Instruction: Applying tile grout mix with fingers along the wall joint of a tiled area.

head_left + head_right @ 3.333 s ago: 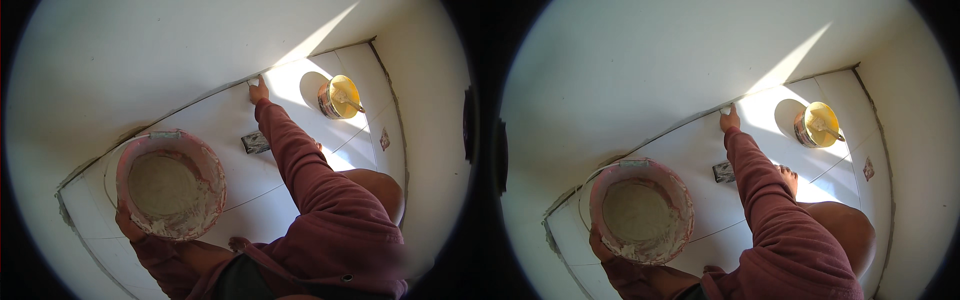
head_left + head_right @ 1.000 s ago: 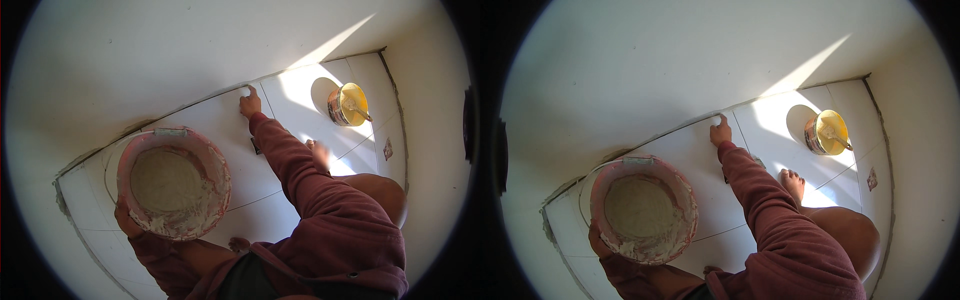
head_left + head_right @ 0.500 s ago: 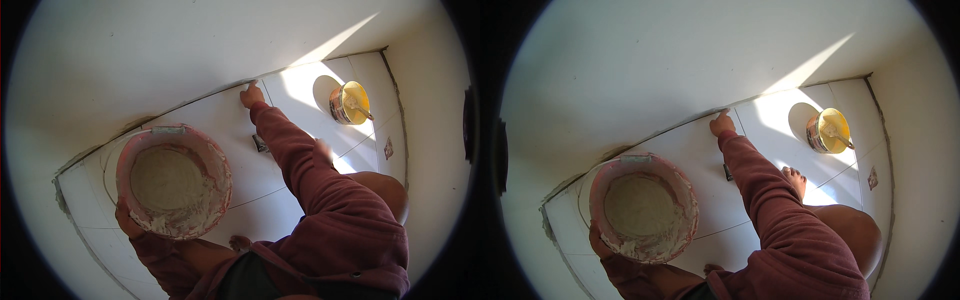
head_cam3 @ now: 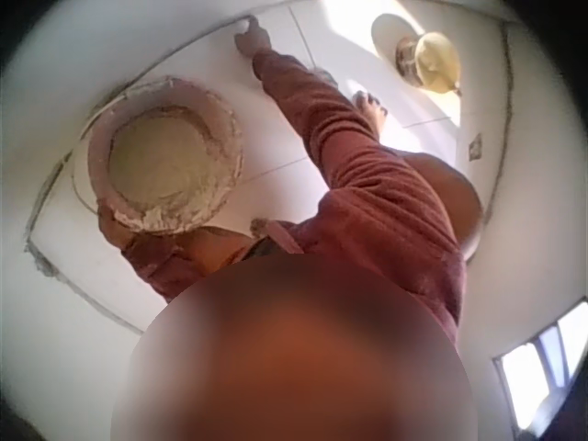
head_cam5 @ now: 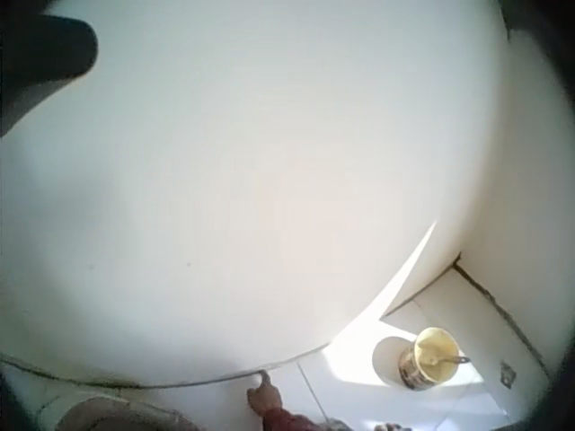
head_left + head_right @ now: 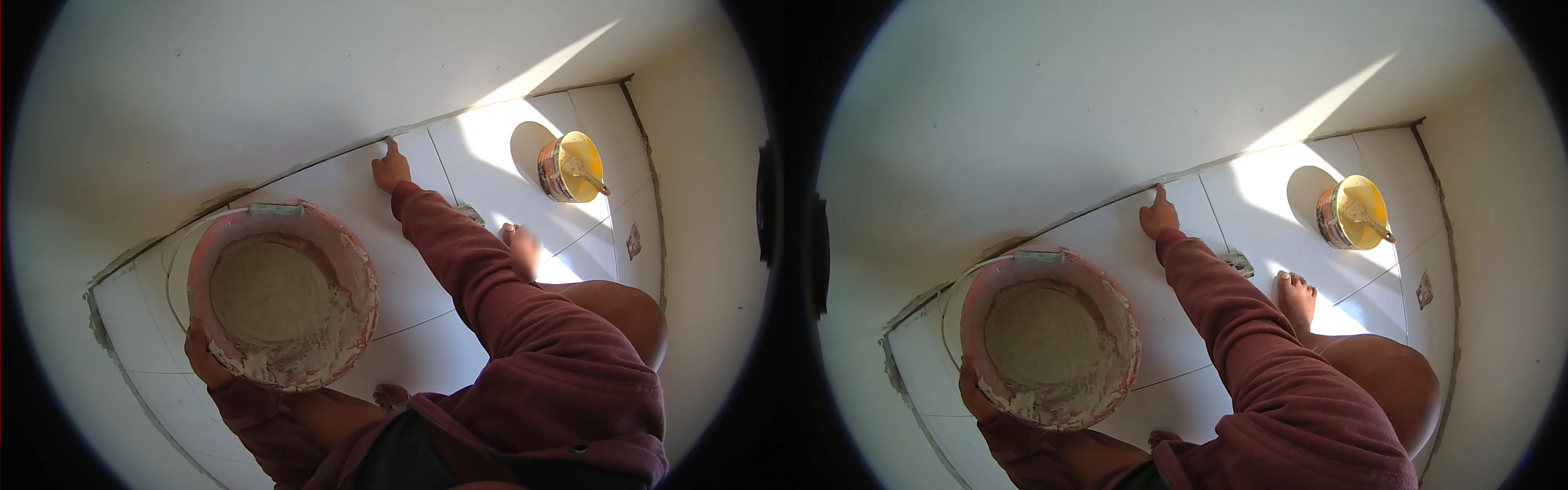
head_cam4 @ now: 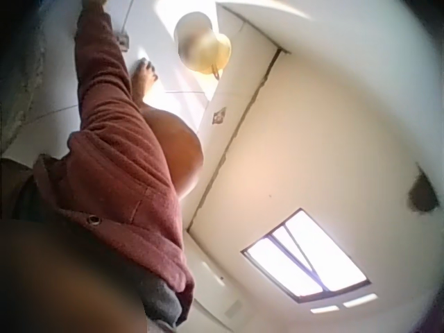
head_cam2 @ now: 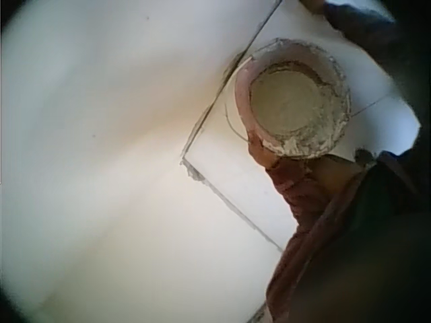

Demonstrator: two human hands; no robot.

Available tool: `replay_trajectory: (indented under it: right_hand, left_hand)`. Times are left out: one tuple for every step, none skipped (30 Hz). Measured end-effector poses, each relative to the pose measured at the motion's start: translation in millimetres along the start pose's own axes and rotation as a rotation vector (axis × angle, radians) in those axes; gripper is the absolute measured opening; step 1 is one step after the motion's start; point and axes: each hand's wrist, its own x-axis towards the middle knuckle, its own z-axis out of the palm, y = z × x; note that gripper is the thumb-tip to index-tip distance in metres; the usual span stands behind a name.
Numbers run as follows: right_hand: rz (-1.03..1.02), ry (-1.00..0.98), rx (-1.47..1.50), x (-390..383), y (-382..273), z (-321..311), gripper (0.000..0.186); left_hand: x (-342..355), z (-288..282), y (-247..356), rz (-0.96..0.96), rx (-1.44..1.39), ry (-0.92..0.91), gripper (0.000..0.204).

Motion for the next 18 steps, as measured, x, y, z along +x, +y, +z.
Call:
replay_trajectory:
  right_hand:
    - [0.001, -0.002, 0.001, -1, 1, -5, 0.064]
    - [0.039, 0.061, 0.074, -2, 5, -14, 0.062]
    - [0.075, 0.115, 0.137, -5, 10, -27, 0.060]
    - [0.169, 0.185, 0.182, -5, 15, -47, 0.058]
    - [0.251, 0.177, 0.244, -7, 17, -65, 0.056]
    - [0.336, 0.176, 0.310, -13, 13, -79, 0.054]
    - [0.342, 0.173, 0.302, -16, 19, -75, 0.054]
    - [0.155, 0.104, 0.090, -19, 30, -63, 0.051]
    - [-0.032, 0.033, -0.115, -22, 43, -45, 0.048]
    - [-0.042, -0.066, 0.065, -27, 38, -24, 0.039]
    - [0.000, -0.065, 0.325, -33, 39, -16, 0.035]
    - [0.046, -0.155, 0.603, -69, -17, 2, 0.031]
    - [-0.107, -0.152, 0.733, -80, -33, -1, 0.029]
    - [-0.223, -0.195, 0.870, -109, -45, 0, 0.027]
    - [-0.334, -0.396, 0.816, -144, -64, 2, 0.029]
    - [-0.447, -0.598, 0.761, -176, -80, 7, 0.031]
    - [-0.431, -0.835, 0.593, -201, -96, 20, 0.034]
    - [-0.421, -1.065, 0.413, -226, -106, 33, 0.037]
  left_hand:
    - [-2, -2, 0, -0.004, 0.014, -0.032, 0.040]
    - [-4, -3, 0, -0.009, 0.029, -0.063, 0.044]
    - [-11, 0, -1, -0.013, 0.025, -0.049, 0.044]
    - [-17, 6, -3, -0.015, 0.007, -0.042, 0.044]
    - [-24, 9, -4, -0.017, -0.012, -0.032, 0.044]
    - [-28, 7, -3, -0.024, -0.011, -0.025, 0.044]
    - [-30, 2, -2, -0.035, -0.007, -0.017, 0.044]
    - [-33, -4, -2, -0.047, -0.005, -0.010, 0.045]
    - [-34, -4, -2, -0.056, -0.005, -0.006, 0.045]
    - [-31, -5, -4, -0.064, -0.064, -0.066, 0.045]
    - [-23, -9, -5, -0.073, -0.124, -0.125, 0.045]
    - [-27, -35, 0, 0.005, -0.042, -0.047, 0.044]
    - [6, -55, -19, 0.029, 0.006, -0.069, 0.044]
    - [10, -55, -23, -0.052, -0.145, -0.110, 0.043]
    - [17, -77, -26, -0.029, -0.007, -0.139, 0.040]
    - [16, -78, -29, -0.032, -0.142, -0.154, 0.039]
    - [24, -89, -30, -0.032, -0.105, -0.153, 0.038]
    - [25, -100, -30, -0.032, -0.071, -0.155, 0.038]
